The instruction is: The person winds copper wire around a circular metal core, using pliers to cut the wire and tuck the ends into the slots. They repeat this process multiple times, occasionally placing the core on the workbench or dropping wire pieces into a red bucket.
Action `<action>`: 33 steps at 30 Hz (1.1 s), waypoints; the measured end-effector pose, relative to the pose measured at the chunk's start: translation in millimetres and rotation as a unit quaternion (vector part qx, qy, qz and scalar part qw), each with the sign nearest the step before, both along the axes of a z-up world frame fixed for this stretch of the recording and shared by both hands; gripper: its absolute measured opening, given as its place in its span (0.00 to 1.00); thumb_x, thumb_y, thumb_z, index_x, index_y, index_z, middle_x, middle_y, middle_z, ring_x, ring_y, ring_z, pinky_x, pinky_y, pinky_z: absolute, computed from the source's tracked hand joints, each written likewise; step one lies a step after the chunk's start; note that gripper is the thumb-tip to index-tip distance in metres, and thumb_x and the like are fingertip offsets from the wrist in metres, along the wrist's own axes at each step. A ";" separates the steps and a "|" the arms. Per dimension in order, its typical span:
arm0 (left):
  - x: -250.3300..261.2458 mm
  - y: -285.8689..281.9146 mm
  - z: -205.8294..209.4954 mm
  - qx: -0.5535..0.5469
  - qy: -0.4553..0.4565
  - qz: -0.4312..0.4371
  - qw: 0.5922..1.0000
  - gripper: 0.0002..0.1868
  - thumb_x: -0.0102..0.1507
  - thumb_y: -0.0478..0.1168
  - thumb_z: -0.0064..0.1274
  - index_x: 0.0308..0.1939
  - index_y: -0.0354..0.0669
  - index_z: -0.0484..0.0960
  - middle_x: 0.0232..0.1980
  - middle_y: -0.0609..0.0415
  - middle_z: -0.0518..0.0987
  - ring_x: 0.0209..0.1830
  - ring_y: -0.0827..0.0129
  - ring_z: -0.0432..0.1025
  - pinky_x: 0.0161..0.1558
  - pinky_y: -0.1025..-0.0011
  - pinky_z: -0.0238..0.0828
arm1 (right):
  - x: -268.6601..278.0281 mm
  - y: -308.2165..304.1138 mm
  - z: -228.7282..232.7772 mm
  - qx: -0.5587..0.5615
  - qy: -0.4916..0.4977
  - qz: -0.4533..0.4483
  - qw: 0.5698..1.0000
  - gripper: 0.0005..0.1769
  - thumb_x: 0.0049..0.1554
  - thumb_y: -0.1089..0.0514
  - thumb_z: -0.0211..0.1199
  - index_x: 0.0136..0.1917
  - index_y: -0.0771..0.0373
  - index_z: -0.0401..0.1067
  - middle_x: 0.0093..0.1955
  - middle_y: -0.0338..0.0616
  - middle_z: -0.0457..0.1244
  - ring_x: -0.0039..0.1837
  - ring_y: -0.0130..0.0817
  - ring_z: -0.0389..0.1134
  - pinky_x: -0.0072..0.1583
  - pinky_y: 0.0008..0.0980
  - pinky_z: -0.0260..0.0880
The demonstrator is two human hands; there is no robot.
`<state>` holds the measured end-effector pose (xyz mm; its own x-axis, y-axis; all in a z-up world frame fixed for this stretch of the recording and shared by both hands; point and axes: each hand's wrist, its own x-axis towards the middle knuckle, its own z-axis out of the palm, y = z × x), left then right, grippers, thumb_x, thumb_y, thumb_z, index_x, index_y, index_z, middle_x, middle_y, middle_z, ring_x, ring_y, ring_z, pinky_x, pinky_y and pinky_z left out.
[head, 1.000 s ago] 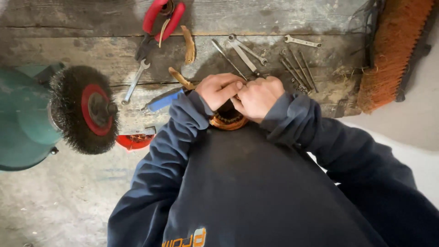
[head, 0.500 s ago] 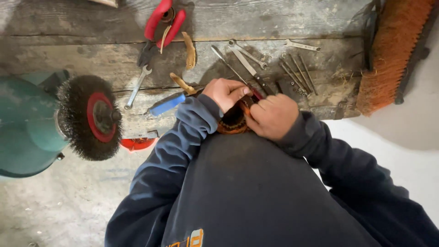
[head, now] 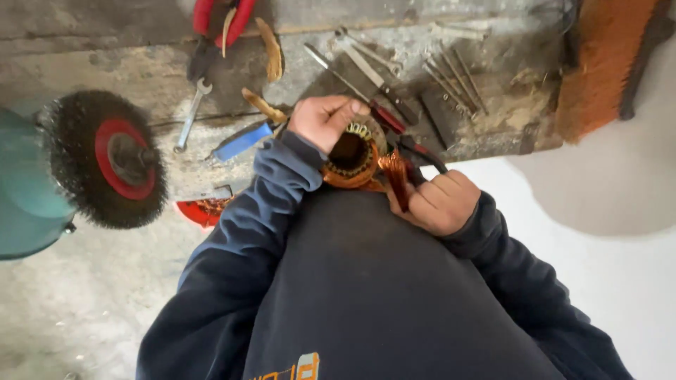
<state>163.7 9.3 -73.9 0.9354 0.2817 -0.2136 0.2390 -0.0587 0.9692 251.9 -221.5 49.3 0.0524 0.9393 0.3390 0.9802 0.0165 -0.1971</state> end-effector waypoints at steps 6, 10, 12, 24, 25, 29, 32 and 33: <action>1.5 2.0 24.9 0.066 0.031 0.009 0.997 0.13 0.70 0.46 0.52 0.45 0.44 0.88 0.37 0.48 0.86 0.37 0.63 0.82 0.41 0.67 0.77 | -0.3 -3.8 -24.0 -0.002 0.055 -0.082 0.995 0.23 0.50 0.54 0.79 0.30 0.58 0.63 0.31 0.40 0.58 0.33 0.40 0.59 0.38 0.40 0.56; -16.4 6.7 31.7 0.112 0.012 -0.002 0.994 0.12 0.71 0.45 0.52 0.49 0.43 0.87 0.44 0.46 0.85 0.44 0.58 0.82 0.46 0.66 0.77 | -4.3 8.4 -26.8 0.009 0.215 -0.178 0.960 0.20 0.54 0.50 0.70 0.48 0.69 0.71 0.47 0.53 0.63 0.50 0.51 0.65 0.52 0.43 0.65; -29.9 13.9 36.6 0.201 -0.058 -0.079 0.975 0.19 0.70 0.44 0.54 0.62 0.41 0.80 0.63 0.41 0.78 0.62 0.51 0.74 0.62 0.60 0.72 | -3.4 0.3 -45.8 -0.078 0.524 -0.129 0.838 0.22 0.58 0.42 0.66 0.51 0.65 0.74 0.44 0.45 0.62 0.47 0.36 0.64 0.51 0.34 0.63; -8.9 -25.0 51.3 0.429 -0.099 -0.289 0.850 0.45 0.50 0.53 0.63 0.70 0.43 0.71 0.75 0.44 0.64 0.77 0.54 0.55 0.71 0.37 0.47 | -3.2 15.9 -41.9 -0.098 0.586 0.013 0.805 0.16 0.66 0.47 0.58 0.45 0.63 0.68 0.43 0.43 0.62 0.50 0.40 0.61 0.57 0.36 0.61; -7.2 -24.7 51.9 0.429 -0.098 -0.287 0.851 0.45 0.50 0.53 0.63 0.70 0.43 0.71 0.75 0.44 0.64 0.77 0.54 0.55 0.71 0.37 0.47 | -3.3 14.9 -40.7 -0.100 0.585 0.015 0.805 0.16 0.66 0.47 0.58 0.45 0.63 0.68 0.43 0.43 0.62 0.50 0.40 0.61 0.57 0.36 0.61; -8.6 -27.9 48.7 0.450 -0.107 -0.265 0.846 0.38 0.50 0.53 0.63 0.63 0.46 0.75 0.68 0.47 0.71 0.72 0.53 0.61 0.66 0.39 0.54 | -4.5 12.7 -32.4 -0.140 0.516 0.035 0.845 0.13 0.63 0.50 0.59 0.44 0.63 0.69 0.42 0.45 0.63 0.46 0.46 0.62 0.57 0.40 0.57; -8.3 -28.6 47.9 0.463 -0.123 -0.250 0.842 0.37 0.51 0.53 0.63 0.62 0.46 0.76 0.67 0.48 0.72 0.71 0.53 0.62 0.65 0.39 0.56 | -5.1 8.2 -28.6 -0.115 0.513 0.060 0.848 0.15 0.65 0.51 0.56 0.53 0.67 0.69 0.49 0.49 0.65 0.51 0.49 0.65 0.58 0.41 0.57; -8.9 -29.5 48.2 0.462 -0.128 -0.243 0.843 0.36 0.51 0.53 0.64 0.62 0.46 0.76 0.66 0.48 0.72 0.71 0.52 0.63 0.65 0.39 0.56 | -6.0 5.1 -28.1 -0.092 0.522 0.066 0.846 0.20 0.66 0.52 0.54 0.61 0.72 0.69 0.55 0.52 0.65 0.55 0.51 0.66 0.59 0.41 0.58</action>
<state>154.9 -20.2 -25.7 0.9707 -0.2117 0.1134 -0.2402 -0.8484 0.4717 245.9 -216.4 21.2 0.1239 0.9921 0.0195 0.2633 -0.0139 -0.9646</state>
